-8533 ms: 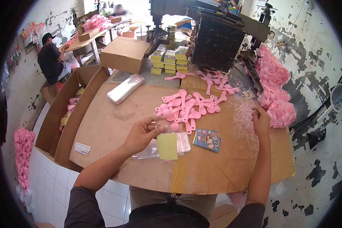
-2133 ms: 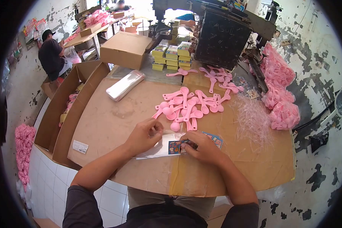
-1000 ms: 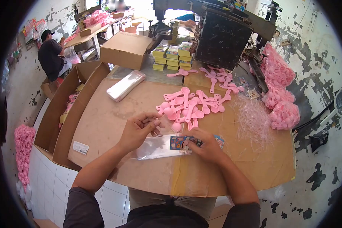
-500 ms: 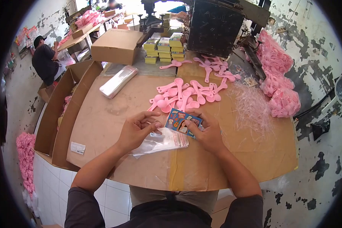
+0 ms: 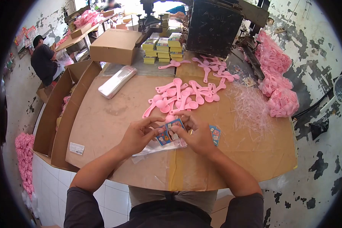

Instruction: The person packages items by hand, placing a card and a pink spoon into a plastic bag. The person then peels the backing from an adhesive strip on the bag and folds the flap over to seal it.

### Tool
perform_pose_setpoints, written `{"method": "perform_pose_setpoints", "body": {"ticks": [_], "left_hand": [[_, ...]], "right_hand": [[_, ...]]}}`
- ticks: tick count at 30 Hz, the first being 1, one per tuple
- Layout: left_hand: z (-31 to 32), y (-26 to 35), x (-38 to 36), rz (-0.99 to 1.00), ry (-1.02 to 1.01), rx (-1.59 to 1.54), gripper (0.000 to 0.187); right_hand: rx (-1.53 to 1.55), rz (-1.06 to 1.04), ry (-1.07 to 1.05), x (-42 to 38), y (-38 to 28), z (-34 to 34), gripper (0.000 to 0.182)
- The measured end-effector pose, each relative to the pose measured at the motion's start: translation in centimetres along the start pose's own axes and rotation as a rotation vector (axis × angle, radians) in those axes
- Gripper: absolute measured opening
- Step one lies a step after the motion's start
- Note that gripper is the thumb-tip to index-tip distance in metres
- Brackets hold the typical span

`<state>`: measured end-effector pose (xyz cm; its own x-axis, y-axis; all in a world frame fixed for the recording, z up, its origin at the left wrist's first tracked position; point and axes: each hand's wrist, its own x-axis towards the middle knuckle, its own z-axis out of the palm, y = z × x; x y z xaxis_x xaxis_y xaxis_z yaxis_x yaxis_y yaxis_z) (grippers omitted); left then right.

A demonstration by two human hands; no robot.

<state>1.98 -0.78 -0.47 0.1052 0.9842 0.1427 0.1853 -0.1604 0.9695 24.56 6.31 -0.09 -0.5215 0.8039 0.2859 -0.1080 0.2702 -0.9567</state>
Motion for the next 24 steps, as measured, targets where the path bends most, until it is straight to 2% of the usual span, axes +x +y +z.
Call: {"method": "perform_pose_setpoints", "body": {"ticks": [2, 5, 8, 11, 14, 17, 18, 22, 24], "left_hand": [[-0.1, -0.1, 0.3, 0.008, 0.044, -0.088, 0.033], [-0.2, -0.2, 0.2, 0.012, 0.053, -0.168, 0.034], [0.0, 0.4, 0.0, -0.025, 0.035, -0.154, 0.033], [0.3, 0.3, -0.2, -0.020, 0.021, -0.205, 0.033], [0.0, -0.4, 0.1, -0.043, -0.015, -0.281, 0.036], [-0.8, -1.2, 0.6, -0.061, -0.034, -0.254, 0.042], [-1.0, -1.3, 0.7, -0.062, -0.037, -0.229, 0.044], [-1.6, -0.7, 0.8, -0.092, 0.011, -0.309, 0.045], [-1.6, -0.7, 1.0, -0.090, 0.010, -0.385, 0.044]], "right_hand": [[-0.019, 0.005, 0.076, 0.0, 0.2, -0.3, 0.029], [-0.316, -0.089, -0.026, -0.5, -0.1, -0.1, 0.029], [-0.460, -0.037, -0.198, -0.6, -1.1, 0.6, 0.030], [-0.465, -0.147, -0.171, 0.0, -0.6, 0.8, 0.030], [-0.391, -0.110, -0.166, 1.2, -0.2, 0.5, 0.027], [-0.574, -0.322, -0.393, 4.7, -0.8, -2.2, 0.022], [-0.655, -0.225, -0.227, 5.7, -0.1, -3.2, 0.021], [-1.152, -0.563, -0.329, 8.2, 0.8, -5.1, 0.028], [-1.196, -0.541, -0.361, 8.4, 1.1, -5.2, 0.030]]}}
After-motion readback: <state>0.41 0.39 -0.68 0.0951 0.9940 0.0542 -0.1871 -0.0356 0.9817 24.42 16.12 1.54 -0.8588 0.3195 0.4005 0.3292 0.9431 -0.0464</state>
